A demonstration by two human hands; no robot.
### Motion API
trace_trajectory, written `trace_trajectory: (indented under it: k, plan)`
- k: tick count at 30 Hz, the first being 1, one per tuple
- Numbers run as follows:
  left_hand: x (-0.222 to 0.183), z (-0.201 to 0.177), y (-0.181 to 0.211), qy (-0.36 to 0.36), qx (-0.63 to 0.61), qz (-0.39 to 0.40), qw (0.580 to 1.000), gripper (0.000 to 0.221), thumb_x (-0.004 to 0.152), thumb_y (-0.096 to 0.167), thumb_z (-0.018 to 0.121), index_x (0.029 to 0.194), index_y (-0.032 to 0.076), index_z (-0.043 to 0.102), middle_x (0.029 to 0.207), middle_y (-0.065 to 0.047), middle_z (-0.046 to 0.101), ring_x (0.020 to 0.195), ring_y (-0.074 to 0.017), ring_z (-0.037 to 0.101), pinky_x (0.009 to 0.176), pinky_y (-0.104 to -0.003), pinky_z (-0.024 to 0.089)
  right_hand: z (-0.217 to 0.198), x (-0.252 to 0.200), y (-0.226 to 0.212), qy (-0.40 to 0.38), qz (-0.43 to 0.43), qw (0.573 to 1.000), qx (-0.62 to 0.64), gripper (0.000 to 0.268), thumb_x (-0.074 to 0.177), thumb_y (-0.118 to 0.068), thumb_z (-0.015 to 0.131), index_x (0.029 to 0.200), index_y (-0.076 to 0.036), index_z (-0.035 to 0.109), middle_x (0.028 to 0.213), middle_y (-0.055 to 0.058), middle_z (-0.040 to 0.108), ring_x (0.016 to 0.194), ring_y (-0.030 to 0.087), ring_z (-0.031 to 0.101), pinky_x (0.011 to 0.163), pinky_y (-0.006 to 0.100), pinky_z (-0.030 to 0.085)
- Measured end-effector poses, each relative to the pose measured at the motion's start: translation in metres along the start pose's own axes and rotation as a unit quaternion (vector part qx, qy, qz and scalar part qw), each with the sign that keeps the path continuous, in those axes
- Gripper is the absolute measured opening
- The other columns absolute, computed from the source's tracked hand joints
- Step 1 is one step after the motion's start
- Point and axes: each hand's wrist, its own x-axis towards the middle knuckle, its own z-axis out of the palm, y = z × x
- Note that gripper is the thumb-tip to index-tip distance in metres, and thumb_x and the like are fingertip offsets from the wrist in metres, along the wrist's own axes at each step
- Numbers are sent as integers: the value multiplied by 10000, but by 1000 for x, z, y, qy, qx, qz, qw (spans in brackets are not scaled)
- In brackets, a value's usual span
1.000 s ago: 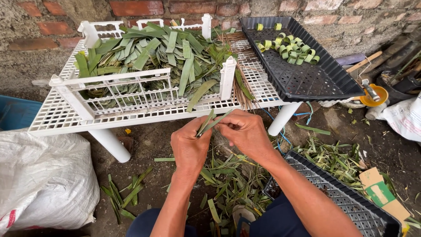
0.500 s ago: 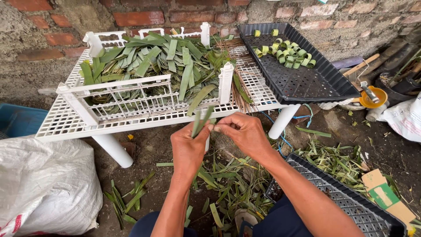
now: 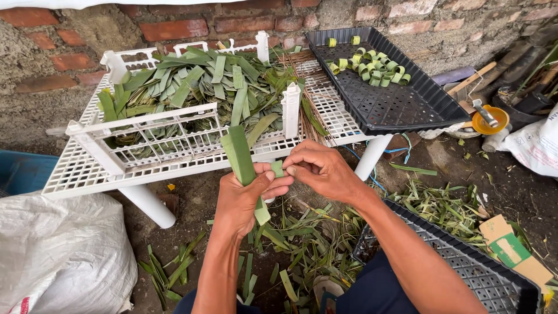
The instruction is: Weaving and folding long green leaves into small, square decorative or functional units.
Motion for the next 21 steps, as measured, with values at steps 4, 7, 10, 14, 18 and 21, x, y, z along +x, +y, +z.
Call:
trace_trajectory:
  k: [4, 7, 10, 14, 18, 21]
  plan:
    - [5, -2, -7, -18, -4, 2, 1000, 212, 905, -46, 685, 1054, -194, 652, 977, -399, 739, 881, -486, 752, 759, -527, 674, -4, 1, 6, -20, -8, 1000, -2, 165, 956, 2, 672, 1069, -56, 777, 940, 108, 666, 709, 136, 529, 607, 318, 469]
    - [7, -3, -8, -17, -2, 5, 1000, 209, 904, -56, 682, 1052, -197, 639, 979, -404, 735, 884, -500, 748, 763, -540, 677, -3, 3, 6, -25, -4, 1000, 5, 159, 988, -17, 659, 1080, -74, 776, 941, 101, 666, 712, 142, 541, 629, 328, 476]
    - [8, -2, -10, -16, -3, 6, 1000, 203, 904, -61, 681, 1052, -194, 640, 976, -404, 736, 885, -496, 748, 771, -539, 677, -4, 2, 9, -24, 0, 1000, 11, 157, 1000, -31, 653, 1086, -78, 776, 945, 94, 668, 727, 146, 546, 641, 332, 478]
    - [8, -4, -12, -12, 0, 3, 1000, 184, 908, -67, 674, 1045, -187, 645, 976, -394, 741, 879, -486, 751, 771, -539, 674, -3, 2, 12, -26, 5, 999, 19, 144, 1003, -43, 661, 1076, -83, 779, 937, 87, 676, 736, 133, 546, 652, 325, 485]
    - [7, -4, -12, -26, 20, 9, 999, 191, 909, -75, 666, 1056, -196, 652, 991, -401, 738, 883, -485, 753, 772, -534, 683, -5, 2, 10, -34, 19, 999, 31, 115, 1007, -59, 671, 1047, -76, 777, 896, 80, 698, 719, 123, 542, 636, 315, 474]
    - [7, -5, -12, -31, 29, 15, 999, 206, 918, -56, 666, 1073, -190, 656, 1008, -389, 743, 898, -467, 757, 789, -519, 682, -5, 3, 5, -32, 39, 998, 35, 100, 1005, -62, 677, 1033, -51, 773, 855, 81, 703, 696, 114, 527, 612, 296, 460]
